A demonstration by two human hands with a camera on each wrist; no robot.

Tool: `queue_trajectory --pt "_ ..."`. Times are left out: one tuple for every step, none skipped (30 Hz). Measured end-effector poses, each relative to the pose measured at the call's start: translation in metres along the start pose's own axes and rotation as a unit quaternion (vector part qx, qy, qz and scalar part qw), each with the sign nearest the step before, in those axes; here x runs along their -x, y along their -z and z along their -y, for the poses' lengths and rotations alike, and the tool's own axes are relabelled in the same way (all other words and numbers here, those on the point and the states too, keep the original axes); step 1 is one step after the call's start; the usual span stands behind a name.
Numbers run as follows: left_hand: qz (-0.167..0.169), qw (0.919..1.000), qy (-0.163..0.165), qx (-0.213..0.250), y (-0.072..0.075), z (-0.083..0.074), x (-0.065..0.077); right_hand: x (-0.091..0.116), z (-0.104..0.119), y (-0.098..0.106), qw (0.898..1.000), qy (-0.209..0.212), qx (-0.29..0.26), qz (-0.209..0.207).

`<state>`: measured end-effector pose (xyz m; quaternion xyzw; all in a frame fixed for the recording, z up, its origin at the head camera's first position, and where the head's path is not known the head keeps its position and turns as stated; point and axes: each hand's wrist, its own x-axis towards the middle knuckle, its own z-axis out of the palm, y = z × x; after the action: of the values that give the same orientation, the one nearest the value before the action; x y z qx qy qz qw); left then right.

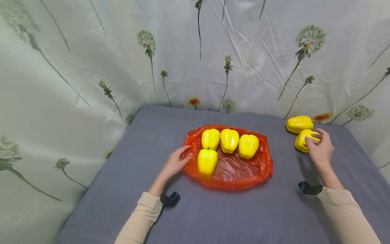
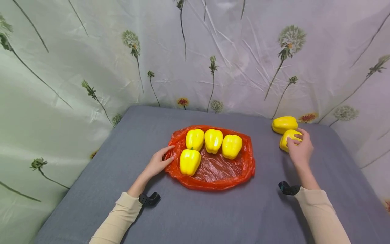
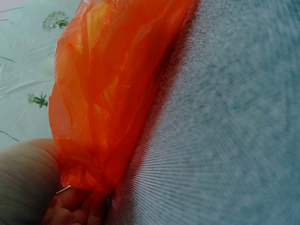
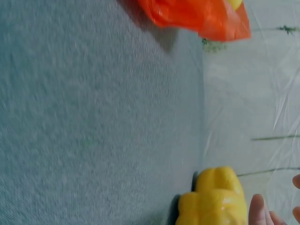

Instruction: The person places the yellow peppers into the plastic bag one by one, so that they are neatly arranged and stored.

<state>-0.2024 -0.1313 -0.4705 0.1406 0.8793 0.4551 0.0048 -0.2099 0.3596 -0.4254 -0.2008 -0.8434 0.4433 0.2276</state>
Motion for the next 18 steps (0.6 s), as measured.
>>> queue_trajectory --pt "0.002 1.0000 0.006 -0.002 0.000 0.000 0.000 0.000 0.001 0.001 1.000 -0.005 0.007 -0.004" --pt "0.003 0.9999 0.011 -0.003 0.000 0.000 0.000 0.001 0.004 0.002 1.000 -0.007 0.011 -0.007" --pt "0.003 0.9999 0.014 -0.005 -0.001 0.000 -0.001 0.002 0.007 0.004 1.000 -0.011 0.021 -0.011" --pt "0.002 0.9998 0.017 -0.005 -0.001 -0.001 0.000 0.003 0.010 0.005 0.999 -0.014 0.035 -0.015" --pt "0.003 0.9998 0.020 -0.004 -0.001 -0.001 0.000 0.004 0.013 0.007 0.998 -0.020 0.050 -0.018" --pt "0.002 0.9998 0.021 -0.003 -0.001 -0.002 0.001 0.005 0.016 0.009 0.997 -0.023 0.067 -0.019" --pt "0.003 0.9997 0.023 0.001 -0.001 -0.002 0.001 0.005 0.018 0.010 0.996 -0.026 0.079 -0.019" --pt "0.003 0.9998 0.022 0.003 -0.001 -0.003 0.001 0.005 0.019 0.011 0.995 -0.033 0.089 -0.021" --pt "0.002 0.9998 0.020 0.005 -0.001 -0.003 0.001 0.004 0.019 0.012 0.994 -0.040 0.097 -0.023" --pt "0.002 0.9998 0.020 0.006 -0.001 -0.003 0.002 0.003 0.019 0.012 0.993 -0.043 0.103 -0.025" --pt "0.002 0.9998 0.020 0.007 -0.001 -0.003 0.002 0.002 0.018 0.012 0.993 -0.043 0.106 -0.023" --pt "0.002 0.9998 0.020 0.006 -0.001 -0.003 0.003 0.001 0.016 0.011 0.993 -0.044 0.108 -0.021" --pt "0.001 0.9998 0.019 0.005 -0.001 -0.003 0.003 -0.001 0.014 0.010 0.993 -0.041 0.111 -0.020" --pt "0.001 0.9998 0.019 0.004 -0.001 -0.003 0.003 -0.002 0.012 0.009 0.993 -0.036 0.110 -0.019" --pt "0.002 0.9998 0.020 0.004 0.000 -0.003 0.003 -0.004 0.011 0.008 0.994 -0.031 0.107 -0.018" --pt "0.003 0.9998 0.022 0.003 0.000 -0.003 0.003 -0.005 0.009 0.007 0.994 -0.028 0.103 -0.015" --pt "0.003 0.9998 0.021 0.002 0.000 -0.003 0.003 -0.006 0.008 0.006 0.995 -0.028 0.100 -0.009" --pt "0.003 0.9998 0.021 0.003 -0.001 -0.003 0.003 -0.007 0.007 0.005 0.995 -0.030 0.096 -0.002"
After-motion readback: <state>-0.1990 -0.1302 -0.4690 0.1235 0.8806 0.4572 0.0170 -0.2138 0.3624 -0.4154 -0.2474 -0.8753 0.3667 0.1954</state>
